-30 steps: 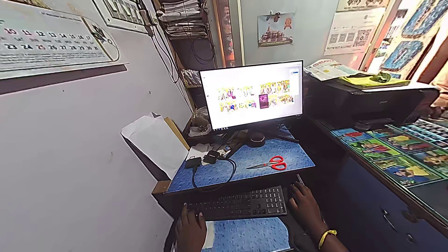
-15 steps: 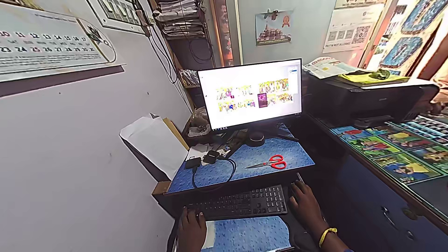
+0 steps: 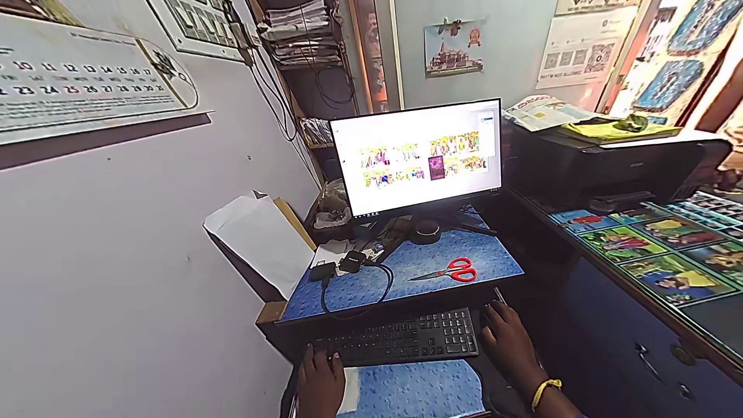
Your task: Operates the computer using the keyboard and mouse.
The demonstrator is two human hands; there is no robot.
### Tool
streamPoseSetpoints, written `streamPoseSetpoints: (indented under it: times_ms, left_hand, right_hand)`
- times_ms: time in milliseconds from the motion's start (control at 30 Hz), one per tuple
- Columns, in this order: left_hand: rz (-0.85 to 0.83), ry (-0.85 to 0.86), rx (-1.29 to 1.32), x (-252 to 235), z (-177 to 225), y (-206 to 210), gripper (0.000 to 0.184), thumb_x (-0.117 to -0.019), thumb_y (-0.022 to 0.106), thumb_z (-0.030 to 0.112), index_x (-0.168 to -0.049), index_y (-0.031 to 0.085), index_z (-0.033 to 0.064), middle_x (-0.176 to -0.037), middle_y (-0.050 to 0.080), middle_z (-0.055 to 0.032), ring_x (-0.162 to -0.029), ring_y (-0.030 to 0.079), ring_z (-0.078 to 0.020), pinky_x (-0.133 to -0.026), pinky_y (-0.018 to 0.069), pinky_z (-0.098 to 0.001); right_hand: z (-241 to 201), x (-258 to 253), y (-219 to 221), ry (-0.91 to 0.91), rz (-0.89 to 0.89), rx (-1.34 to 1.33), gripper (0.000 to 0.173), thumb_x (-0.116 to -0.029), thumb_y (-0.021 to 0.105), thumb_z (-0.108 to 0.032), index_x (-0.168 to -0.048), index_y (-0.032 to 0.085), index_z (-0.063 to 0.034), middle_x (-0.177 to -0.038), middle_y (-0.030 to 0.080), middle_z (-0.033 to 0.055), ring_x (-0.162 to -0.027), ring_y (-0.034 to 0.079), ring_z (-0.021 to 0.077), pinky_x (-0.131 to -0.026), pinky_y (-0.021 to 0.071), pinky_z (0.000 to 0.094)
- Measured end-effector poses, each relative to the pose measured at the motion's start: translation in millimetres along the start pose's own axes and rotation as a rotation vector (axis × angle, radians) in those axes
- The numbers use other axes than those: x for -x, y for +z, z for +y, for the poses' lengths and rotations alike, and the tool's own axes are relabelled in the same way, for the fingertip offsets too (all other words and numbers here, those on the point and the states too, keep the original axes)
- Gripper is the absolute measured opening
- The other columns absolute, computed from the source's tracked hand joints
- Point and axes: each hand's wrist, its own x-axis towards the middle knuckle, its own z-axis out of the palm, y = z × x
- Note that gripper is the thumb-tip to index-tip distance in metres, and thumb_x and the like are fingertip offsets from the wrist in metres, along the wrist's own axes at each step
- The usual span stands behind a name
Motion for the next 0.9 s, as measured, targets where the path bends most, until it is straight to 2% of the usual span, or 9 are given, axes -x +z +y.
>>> streamPoseSetpoints:
  times_ms: [200,400,567,900]
  left_hand:
    - [0.000,0.003,-0.015,-0.4,-1.3,1.2,0.054,-0.1008,0.043,0.039,-0.122,0.064,-0.0061,-0.153,0.042,-0.0314,-0.134,0.050,-0.0498,-0.108,0.0427,-0.0600]
    - [-0.002,0.008,-0.029,-1.1,-0.3,-0.2,0.056,-0.1009,0.042,0.040,-0.121,0.065,-0.0066,-0.152,0.044,-0.0311,-0.136,0.049,-0.0487,-0.110,0.0415,-0.0588]
    - [0.000,0.001,-0.004,-0.7,0.1,0.0,0.054,-0.1006,0.042,0.038,-0.122,0.063,-0.0065,-0.153,0.043,-0.0308,-0.137,0.048,-0.0487,-0.110,0.0412,-0.0593]
    - [-0.003,0.009,-0.005,-0.3,-1.1,1.8,0.054,-0.1011,0.042,0.038,-0.123,0.063,-0.0070,-0.152,0.042,-0.0323,-0.136,0.048,-0.0504,-0.110,0.0410,-0.0591]
  right_hand:
    - [-1.9,-1.5,-2.8,0.074,-0.007,0.006,0.047,-0.0920,0.058,-0.035,-0.134,0.068,-0.0158,-0.148,0.055,0.0136,-0.137,0.052,0.0336,-0.110,0.0462,0.0482]
    - [-1.2,-2.2,-1.7,0.067,0.011,0.003,0.047,-0.0918,0.057,-0.035,-0.134,0.068,-0.0162,-0.147,0.057,0.0137,-0.136,0.053,0.0331,-0.110,0.0459,0.0475]
    - [0.1,-1.3,-0.8,0.086,0.011,-0.015,0.055,-0.0894,0.062,-0.032,-0.142,0.062,-0.0152,-0.149,0.055,0.0144,-0.136,0.053,0.0341,-0.110,0.0465,0.0484]
    - [6.9,0.1,5.7,0.019,0.009,0.016,0.049,-0.0894,0.058,-0.037,-0.132,0.069,-0.0164,-0.147,0.058,0.0108,-0.136,0.053,0.0323,-0.110,0.0459,0.0482]
